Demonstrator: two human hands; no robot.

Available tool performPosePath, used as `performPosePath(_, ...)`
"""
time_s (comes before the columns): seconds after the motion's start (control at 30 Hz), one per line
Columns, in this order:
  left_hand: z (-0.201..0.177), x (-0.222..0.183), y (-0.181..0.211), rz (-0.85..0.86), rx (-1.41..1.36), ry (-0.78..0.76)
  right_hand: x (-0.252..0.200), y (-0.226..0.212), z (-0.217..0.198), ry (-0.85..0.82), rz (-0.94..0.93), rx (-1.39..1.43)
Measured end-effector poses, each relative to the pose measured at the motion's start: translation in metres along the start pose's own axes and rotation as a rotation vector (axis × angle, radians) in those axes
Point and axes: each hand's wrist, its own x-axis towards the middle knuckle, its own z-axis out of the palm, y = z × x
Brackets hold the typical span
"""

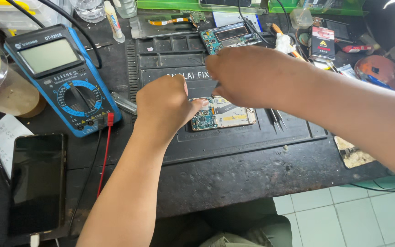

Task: The person places a small circuit board into a smartphone chassis and uses a precision screwdriver to tighten screws on the board. The person repeatedly adjusts the board's position and secures it within the chassis.

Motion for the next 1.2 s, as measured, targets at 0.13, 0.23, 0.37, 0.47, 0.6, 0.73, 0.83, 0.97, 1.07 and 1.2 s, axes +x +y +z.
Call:
performPosePath(0.13,0.014,0.003,-0.004,0.095,0.086,0.178,0.023,0.007,0.016,0.031,-0.062,-0.207)
performPosePath(0.23,0.010,0.004,-0.001,-0.050,0.132,-0.046,0.019,0.003,0.009,-0.069,0.115,-0.262)
performPosePath(0.37,0.015,0.005,-0.006,0.094,0.133,0.145,0.017,0.009,0.016,0.089,-0.149,-0.272)
performPosePath(0.47,-0.004,0.003,0.006,-0.014,0.132,-0.044,0.012,-0.006,0.009,0.054,-0.114,-0.310)
performPosePath(0.6,-0.012,-0.003,0.010,-0.035,0.113,-0.069,0.012,-0.010,0.010,0.086,-0.113,-0.284)
performPosePath(0.73,-0.014,-0.001,0.007,0.018,0.030,0.006,0.014,0.002,-0.004,0.028,-0.064,-0.301)
performPosePath(0.83,-0.005,0.010,0.000,0.136,0.042,0.106,-0.006,0.035,-0.013,0.068,0.082,-0.014)
performPosePath(0.97,0.016,0.022,-0.006,0.388,0.124,0.307,-0.011,0.089,0.027,0.722,-0.202,0.393)
performPosePath(1.07,0.024,0.026,-0.004,0.432,0.186,0.393,-0.010,0.106,0.061,0.932,-0.267,0.669)
performPosePath(1.2,0.025,0.027,0.003,0.439,0.198,0.397,0.001,0.112,0.100,1.243,-0.475,0.604)
